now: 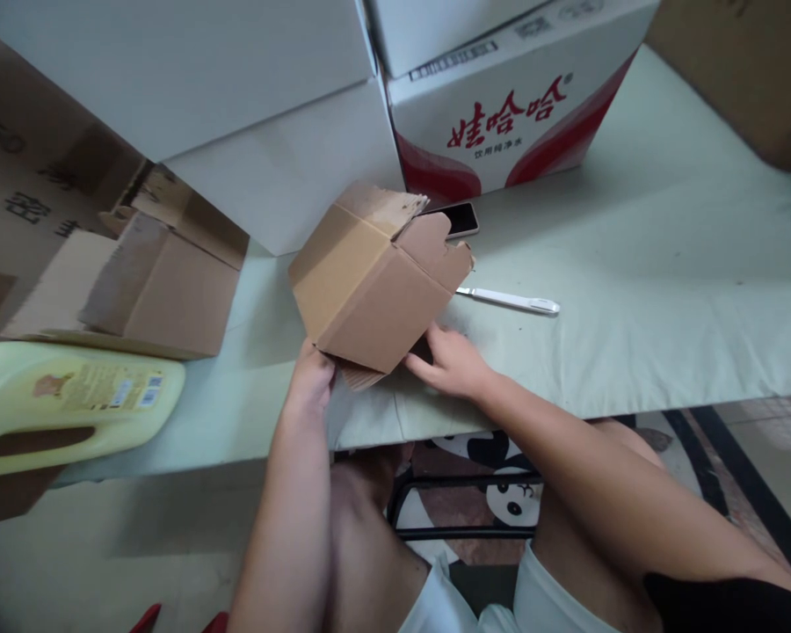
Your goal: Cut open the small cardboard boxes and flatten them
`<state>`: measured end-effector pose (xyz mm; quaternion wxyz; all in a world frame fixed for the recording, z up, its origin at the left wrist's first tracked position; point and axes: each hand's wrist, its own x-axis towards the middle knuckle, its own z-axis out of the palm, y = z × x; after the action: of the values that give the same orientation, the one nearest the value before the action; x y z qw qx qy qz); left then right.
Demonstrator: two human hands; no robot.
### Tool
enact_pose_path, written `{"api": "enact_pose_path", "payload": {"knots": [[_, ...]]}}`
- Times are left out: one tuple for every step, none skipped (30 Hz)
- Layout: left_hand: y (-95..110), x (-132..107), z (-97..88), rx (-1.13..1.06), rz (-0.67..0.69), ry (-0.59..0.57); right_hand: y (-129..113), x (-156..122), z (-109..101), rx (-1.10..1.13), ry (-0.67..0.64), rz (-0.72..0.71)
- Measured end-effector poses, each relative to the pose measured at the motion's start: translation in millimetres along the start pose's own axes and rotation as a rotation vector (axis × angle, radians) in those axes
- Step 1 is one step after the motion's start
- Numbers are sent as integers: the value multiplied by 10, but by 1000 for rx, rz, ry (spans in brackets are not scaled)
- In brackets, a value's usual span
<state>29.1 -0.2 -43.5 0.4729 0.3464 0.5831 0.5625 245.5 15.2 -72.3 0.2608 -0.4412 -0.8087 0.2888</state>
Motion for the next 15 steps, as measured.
{"api": "enact_pose_path", "payload": {"knots": [[4, -3, 2, 4, 1, -3, -2, 1, 2, -2, -3, 3], [7, -5, 4, 9, 2, -5, -6, 2, 3, -7, -10, 11], [9, -7, 6, 14, 3, -6, -10, 3, 4, -14, -18, 23], [12, -7, 8, 20, 3, -7, -14, 5, 4, -21, -25, 36], [14, -6, 10, 25, 2, -6, -19, 6, 4, -28, -30, 48], [17, -5, 13, 30, 2, -2, -23, 8, 3, -32, -31, 56], [20, -4, 15, 35, 2, 3, -25, 10, 2, -34, -30, 58], [23, -4, 18, 41, 2, 7, -27, 11, 1, -33, -29, 56], [26, -3, 19, 47, 2, 12, -27, 13, 0, -32, -30, 53], [29, -3, 21, 54, 2, 14, -26, 14, -1, -31, -31, 51], [30, -4, 21, 61, 2, 14, -25, 16, -2, -30, -34, 52], [30, -4, 21, 68, 2, 13, -22, 17, -2, -31, -37, 53], [28, -4, 20, 76, 2, 11, -20, 17, -3, -31, -39, 54], [24, -3, 18, 82, 3, 8, -18, 18, -3, -30, -39, 53], [18, -2, 16, 88, 5, 5, -16, 19, -3, -28, -37, 51]]}}
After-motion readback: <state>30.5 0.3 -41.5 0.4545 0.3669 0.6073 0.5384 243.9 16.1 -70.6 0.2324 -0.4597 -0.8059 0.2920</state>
